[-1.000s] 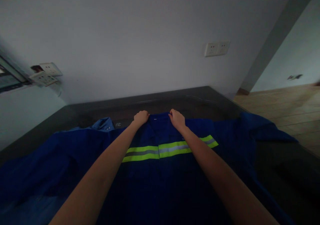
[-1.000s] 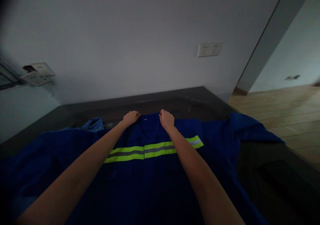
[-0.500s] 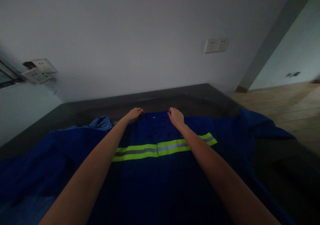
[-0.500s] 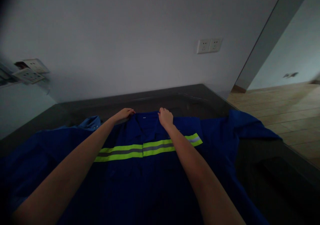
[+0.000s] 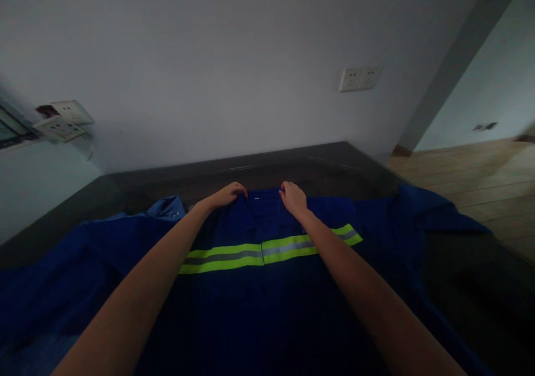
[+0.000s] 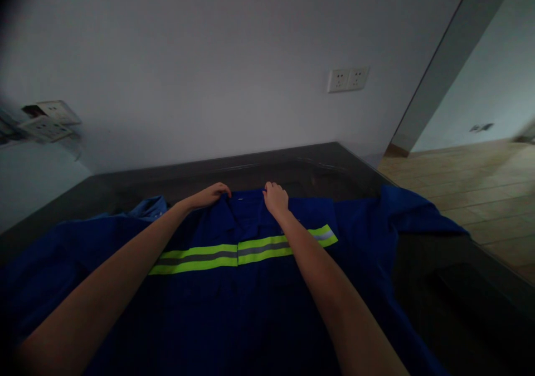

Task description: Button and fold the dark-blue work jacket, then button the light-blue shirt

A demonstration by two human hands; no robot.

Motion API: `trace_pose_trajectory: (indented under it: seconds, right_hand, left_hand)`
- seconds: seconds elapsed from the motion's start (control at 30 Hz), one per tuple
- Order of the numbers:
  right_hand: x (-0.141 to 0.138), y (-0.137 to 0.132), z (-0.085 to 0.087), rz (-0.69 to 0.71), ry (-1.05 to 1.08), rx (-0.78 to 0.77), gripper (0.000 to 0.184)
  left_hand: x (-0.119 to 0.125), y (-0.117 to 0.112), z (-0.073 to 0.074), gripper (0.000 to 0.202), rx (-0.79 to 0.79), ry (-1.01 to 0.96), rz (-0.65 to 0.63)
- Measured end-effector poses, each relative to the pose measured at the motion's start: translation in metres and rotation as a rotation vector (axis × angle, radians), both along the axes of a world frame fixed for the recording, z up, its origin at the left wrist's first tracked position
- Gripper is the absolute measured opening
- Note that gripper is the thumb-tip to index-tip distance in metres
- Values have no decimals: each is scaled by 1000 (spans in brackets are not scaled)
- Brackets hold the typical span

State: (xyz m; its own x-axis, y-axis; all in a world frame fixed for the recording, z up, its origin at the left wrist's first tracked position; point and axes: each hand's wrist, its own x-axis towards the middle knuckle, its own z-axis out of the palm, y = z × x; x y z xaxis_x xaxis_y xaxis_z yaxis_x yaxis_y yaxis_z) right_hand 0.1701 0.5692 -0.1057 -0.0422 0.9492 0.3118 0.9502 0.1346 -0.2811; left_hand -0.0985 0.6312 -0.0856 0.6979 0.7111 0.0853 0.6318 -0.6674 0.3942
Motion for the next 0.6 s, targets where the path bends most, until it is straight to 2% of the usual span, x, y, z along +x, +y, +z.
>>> trace_pose_trajectory:
  seconds: [0.1, 0.2, 0.3, 0.4, 0.5, 0.6]
  right_hand:
    - [-9, -8, 15, 44, -11, 122, 19]
    - [-35, -17, 30, 199, -44, 153, 24]
    - [-72, -21, 34, 319, -52, -60, 39]
    - [-99, -17, 30, 281, 48, -277, 42]
    - [-109, -10, 25, 247, 192, -383, 36]
    - [-106, -2, 23, 251, 260, -434, 27]
  left_hand:
    - [1, 3, -3, 42, 40, 93, 20]
    - [1, 7, -7, 39, 59, 151, 24]
    - [0, 12, -8, 38, 62, 185, 26]
    - [-2, 13, -3, 39, 42, 201, 2]
    - [-4, 12, 2, 38, -13, 219, -43]
    - [-5, 12, 4, 33, -24, 246, -52]
